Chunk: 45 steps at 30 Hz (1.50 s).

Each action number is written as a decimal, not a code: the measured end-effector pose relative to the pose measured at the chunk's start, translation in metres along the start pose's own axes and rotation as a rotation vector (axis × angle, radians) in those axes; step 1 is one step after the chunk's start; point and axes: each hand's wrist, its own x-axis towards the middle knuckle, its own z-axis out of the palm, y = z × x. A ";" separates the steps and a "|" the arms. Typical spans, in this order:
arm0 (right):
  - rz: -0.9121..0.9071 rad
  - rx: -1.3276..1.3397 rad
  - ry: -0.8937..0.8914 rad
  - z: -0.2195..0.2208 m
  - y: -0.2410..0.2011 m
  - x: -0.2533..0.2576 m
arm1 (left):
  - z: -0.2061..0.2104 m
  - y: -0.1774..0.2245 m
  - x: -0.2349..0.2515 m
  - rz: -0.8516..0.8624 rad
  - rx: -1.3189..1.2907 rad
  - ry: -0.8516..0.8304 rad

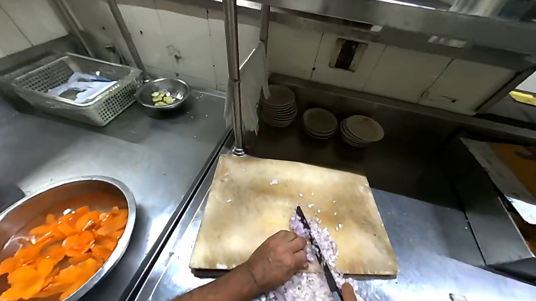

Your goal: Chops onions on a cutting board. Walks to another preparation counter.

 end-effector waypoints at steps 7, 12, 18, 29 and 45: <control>0.008 0.069 0.095 0.038 -0.009 0.021 | -0.016 -0.008 -0.002 -0.077 -0.192 -0.152; 0.028 0.069 0.019 0.016 -0.014 -0.014 | -0.041 -0.031 -0.013 -0.079 -0.429 -0.212; 0.034 0.044 0.079 0.037 -0.016 0.014 | -0.031 -0.032 -0.009 -0.003 -0.355 -0.210; 0.044 0.044 0.057 0.022 -0.014 0.005 | -0.021 -0.027 -0.001 0.022 -0.301 -0.184; 0.023 0.094 0.135 0.056 -0.019 0.014 | -0.019 -0.025 0.000 0.001 -0.301 -0.133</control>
